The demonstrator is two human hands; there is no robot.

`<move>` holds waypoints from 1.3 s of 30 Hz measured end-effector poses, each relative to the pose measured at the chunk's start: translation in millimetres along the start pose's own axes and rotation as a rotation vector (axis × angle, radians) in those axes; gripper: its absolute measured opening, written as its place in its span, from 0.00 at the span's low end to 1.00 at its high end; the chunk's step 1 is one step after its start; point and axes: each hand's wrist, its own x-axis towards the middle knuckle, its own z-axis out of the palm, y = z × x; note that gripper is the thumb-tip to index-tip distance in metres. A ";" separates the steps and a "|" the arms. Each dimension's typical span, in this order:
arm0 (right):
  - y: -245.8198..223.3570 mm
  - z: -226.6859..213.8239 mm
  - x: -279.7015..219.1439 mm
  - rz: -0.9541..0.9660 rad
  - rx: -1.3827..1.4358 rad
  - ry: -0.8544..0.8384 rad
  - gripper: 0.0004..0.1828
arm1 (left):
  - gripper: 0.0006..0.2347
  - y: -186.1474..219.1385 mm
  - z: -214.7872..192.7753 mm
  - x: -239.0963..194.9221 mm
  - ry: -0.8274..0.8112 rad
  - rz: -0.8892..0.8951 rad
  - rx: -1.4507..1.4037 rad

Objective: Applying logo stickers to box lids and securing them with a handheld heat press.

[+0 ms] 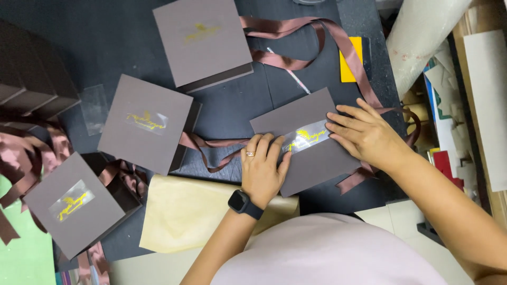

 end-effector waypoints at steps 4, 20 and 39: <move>-16.1 8.7 -4.4 0.022 -0.044 -0.032 0.19 | 0.11 0.1 -3.6 0.0 -0.029 0.011 0.015; -52.7 6.8 -21.7 0.222 -0.098 -0.350 0.50 | 0.14 0.1 -10.3 -11.1 -0.086 -0.076 0.032; -216.8 110.3 -51.6 -0.566 0.144 -0.152 0.27 | 0.44 -109.4 -175.4 -262.6 -0.250 -0.334 0.582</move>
